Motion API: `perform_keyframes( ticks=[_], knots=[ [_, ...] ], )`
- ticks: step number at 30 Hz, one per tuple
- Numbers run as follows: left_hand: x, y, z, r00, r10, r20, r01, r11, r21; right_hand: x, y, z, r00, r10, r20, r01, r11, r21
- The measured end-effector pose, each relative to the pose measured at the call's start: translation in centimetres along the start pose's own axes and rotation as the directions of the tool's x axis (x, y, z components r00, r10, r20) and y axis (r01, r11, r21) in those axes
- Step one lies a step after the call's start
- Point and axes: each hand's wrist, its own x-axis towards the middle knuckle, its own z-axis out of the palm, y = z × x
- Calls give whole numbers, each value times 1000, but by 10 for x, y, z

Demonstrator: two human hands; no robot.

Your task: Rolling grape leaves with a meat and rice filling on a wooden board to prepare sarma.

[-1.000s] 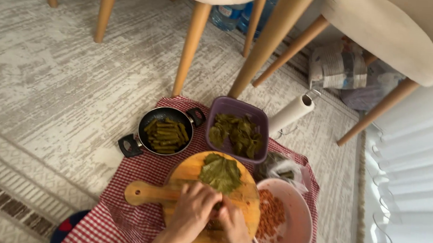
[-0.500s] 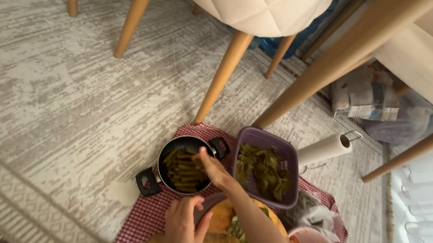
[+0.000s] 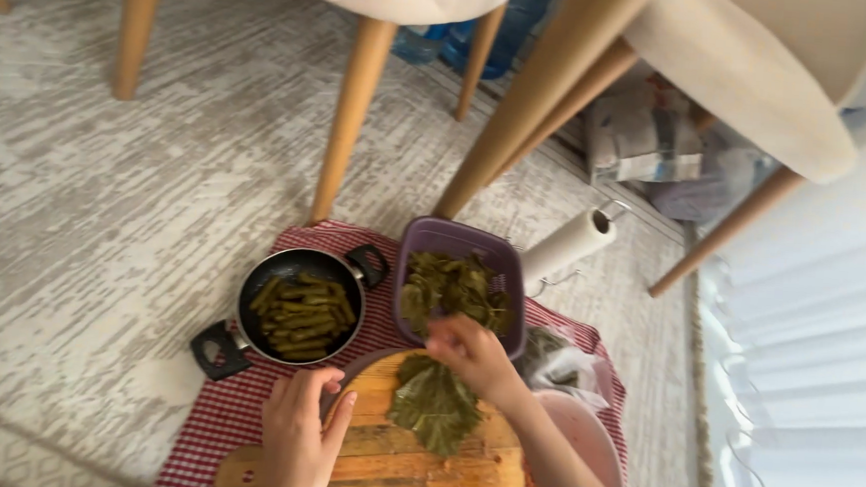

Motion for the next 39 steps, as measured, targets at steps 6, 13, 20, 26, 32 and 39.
perform_keyframes(
  ticks=[6,13,20,26,32,39],
  knots=[
    [-6,13,59,929,351,119,-364,924,115,-76,70,42,915,-202,-351,53,920,-389],
    [-29,0,70,955,158,252,-164,986,2,-80,5,57,851,-524,-38,442,752,-488],
    [-38,-22,81,853,445,274,-478,876,65,-67,16,53,961,-258,-102,235,953,-190],
    [-35,-21,81,878,349,327,-367,930,-6,-68,-2,41,872,-490,-1,456,813,-363],
    [-44,-49,115,805,476,354,-551,822,148,-65,53,42,998,-38,-55,43,994,98],
    [-35,-19,100,737,372,564,-581,776,247,-72,77,22,990,122,-77,22,401,916]
  ],
)
